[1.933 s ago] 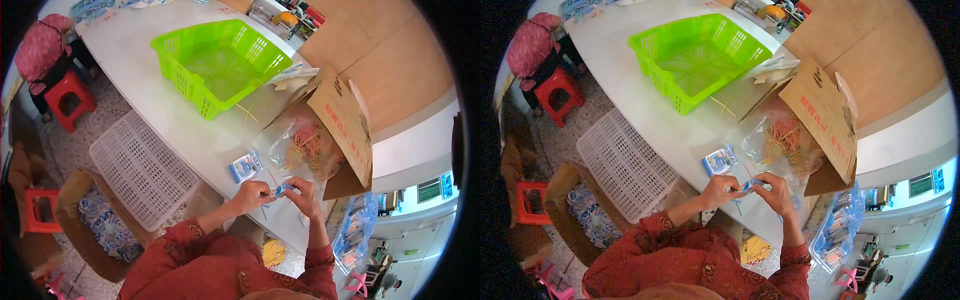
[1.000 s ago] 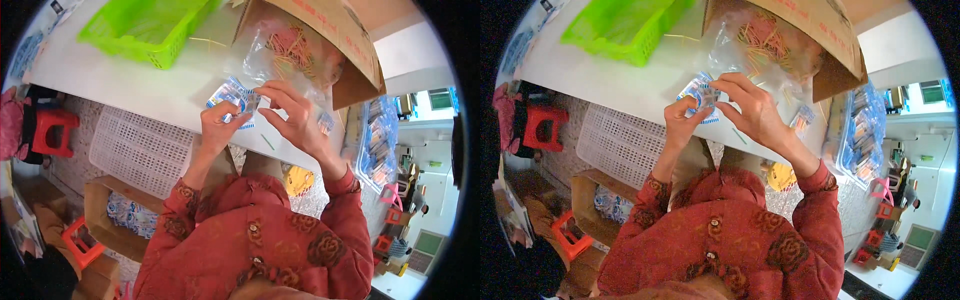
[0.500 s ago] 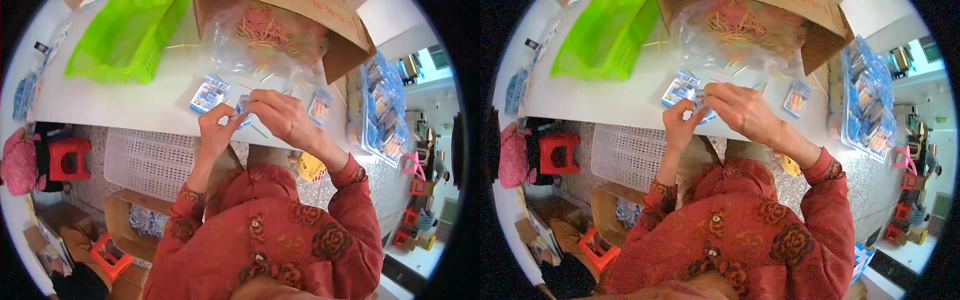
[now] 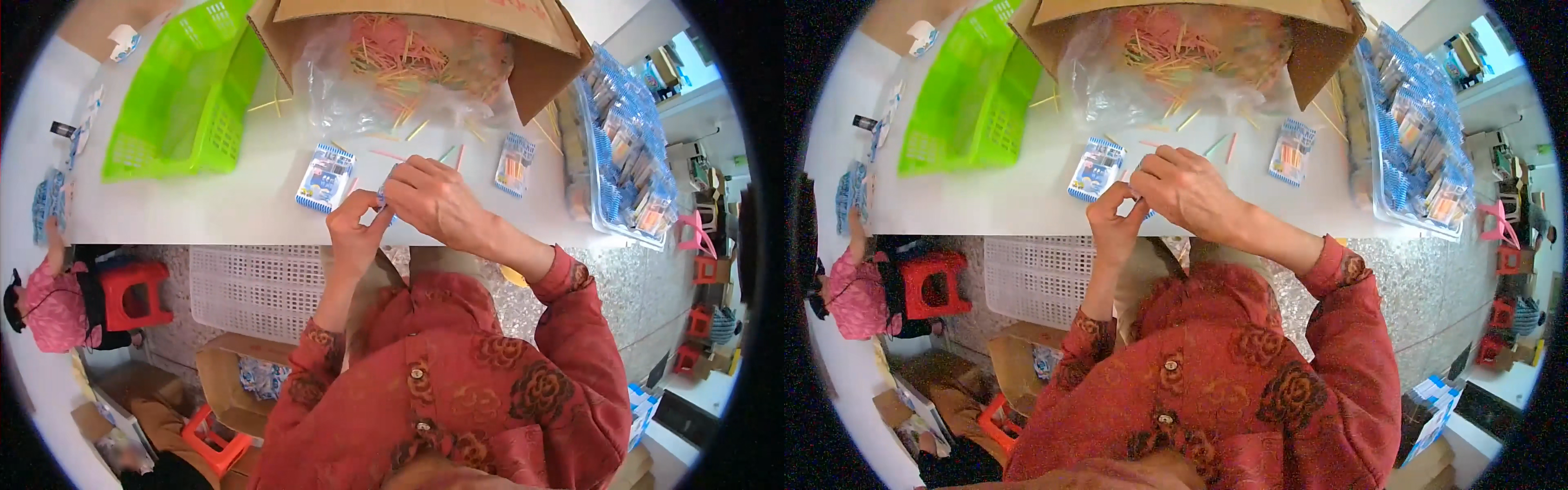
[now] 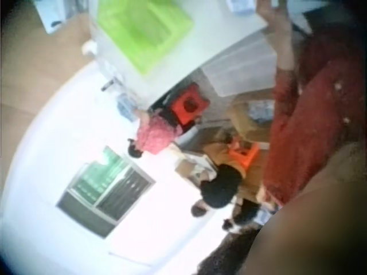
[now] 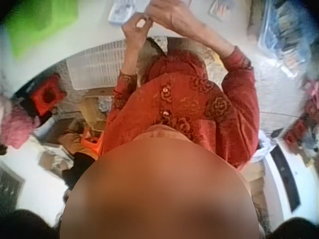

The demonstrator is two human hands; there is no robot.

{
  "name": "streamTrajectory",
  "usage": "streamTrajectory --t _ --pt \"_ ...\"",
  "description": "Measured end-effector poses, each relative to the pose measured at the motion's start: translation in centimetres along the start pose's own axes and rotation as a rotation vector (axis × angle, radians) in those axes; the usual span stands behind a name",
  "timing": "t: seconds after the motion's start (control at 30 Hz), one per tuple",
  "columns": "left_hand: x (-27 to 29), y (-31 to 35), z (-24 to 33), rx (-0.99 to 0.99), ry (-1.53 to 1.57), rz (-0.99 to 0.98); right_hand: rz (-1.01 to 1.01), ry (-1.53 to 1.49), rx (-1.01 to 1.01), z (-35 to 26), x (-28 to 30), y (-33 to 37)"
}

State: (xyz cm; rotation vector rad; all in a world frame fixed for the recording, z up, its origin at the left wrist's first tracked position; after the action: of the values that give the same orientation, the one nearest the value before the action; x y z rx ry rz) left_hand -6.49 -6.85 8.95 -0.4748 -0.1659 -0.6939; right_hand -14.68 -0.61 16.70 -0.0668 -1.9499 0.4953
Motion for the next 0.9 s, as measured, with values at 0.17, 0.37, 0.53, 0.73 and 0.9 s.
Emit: streamTrajectory --t 0.17,0.37,0.53,0.73,0.9 --pt "-0.4 -0.2 -2.5 0.088 0.192 -0.003 0.006 -0.265 -0.017 1.3 -0.2 -0.3" --pt "-0.4 -0.6 -4.9 0.142 0.28 0.027 0.101 -0.491 -0.54 13.1 1.9 -2.1" --pt "0.0 -1.0 -4.1 0.173 0.325 0.027 -0.044 -0.094 -0.41 21.9 -1.2 -5.3" --pt "0.6 -1.0 -3.8 0.225 0.382 0.014 -0.15 0.115 -0.191 24.9 -7.6 -7.4" --pt "1.3 -0.8 -3.9 0.216 0.453 0.02 -0.507 0.315 -0.312 25.5 -10.2 -8.2"
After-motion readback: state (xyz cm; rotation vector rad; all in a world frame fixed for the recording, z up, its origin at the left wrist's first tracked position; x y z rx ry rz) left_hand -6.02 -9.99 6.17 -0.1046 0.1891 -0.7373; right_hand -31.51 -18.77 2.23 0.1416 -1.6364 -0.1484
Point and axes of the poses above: each hand's wrist, its own y-axis away from the middle knuckle, its own x-axis out of the back of the hand, z = x × y, the point moved 9 cm from there along -y, towards the middle knuckle, and after that the axes turned 8 degrees about -z, right-handed, at the moved point
